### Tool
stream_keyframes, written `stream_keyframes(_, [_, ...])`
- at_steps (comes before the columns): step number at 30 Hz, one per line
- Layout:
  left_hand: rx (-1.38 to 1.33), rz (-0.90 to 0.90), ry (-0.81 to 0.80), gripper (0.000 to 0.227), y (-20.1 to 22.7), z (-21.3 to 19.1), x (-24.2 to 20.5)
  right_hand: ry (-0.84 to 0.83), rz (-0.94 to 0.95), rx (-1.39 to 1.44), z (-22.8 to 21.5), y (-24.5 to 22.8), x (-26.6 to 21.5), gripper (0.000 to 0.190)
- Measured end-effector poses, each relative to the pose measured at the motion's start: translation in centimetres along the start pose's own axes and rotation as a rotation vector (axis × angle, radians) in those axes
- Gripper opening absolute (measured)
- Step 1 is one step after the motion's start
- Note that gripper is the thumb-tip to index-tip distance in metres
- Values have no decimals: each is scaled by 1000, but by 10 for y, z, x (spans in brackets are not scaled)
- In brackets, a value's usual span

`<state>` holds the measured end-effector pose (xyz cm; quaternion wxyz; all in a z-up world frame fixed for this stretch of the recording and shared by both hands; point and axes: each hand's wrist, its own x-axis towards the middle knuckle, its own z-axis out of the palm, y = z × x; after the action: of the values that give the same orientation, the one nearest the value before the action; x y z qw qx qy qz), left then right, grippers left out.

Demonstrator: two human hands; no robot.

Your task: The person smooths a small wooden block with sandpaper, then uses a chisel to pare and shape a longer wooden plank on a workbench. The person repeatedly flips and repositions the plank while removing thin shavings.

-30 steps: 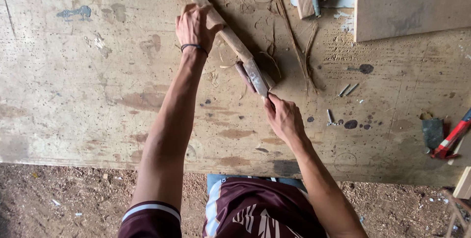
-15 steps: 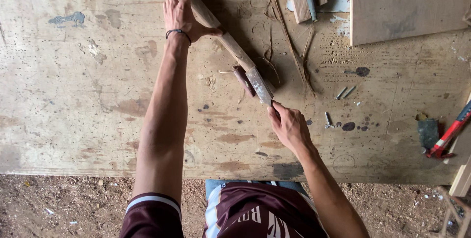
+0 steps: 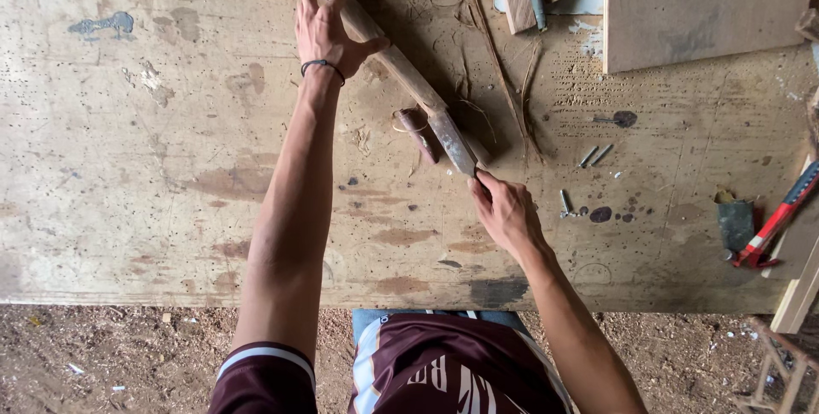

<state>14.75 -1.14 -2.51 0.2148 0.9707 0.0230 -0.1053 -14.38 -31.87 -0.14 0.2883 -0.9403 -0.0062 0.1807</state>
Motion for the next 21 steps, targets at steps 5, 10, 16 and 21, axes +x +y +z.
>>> stream_keyframes(5, [11,-2,-3,128,5,-7,2,137,-140,24,34,6,26,38])
stream_keyframes(10, [-29,9,46,137,2,-9,0,186,-157,-67,29,-11,37,42])
stream_keyframes(16, [1,-12,18,135,5,-10,-1,-301,346,65,-37,-60,46,47])
stream_keyframes(21, [75,-41,-25,127,10,-14,4,28,10,-44,13,-34,63,51])
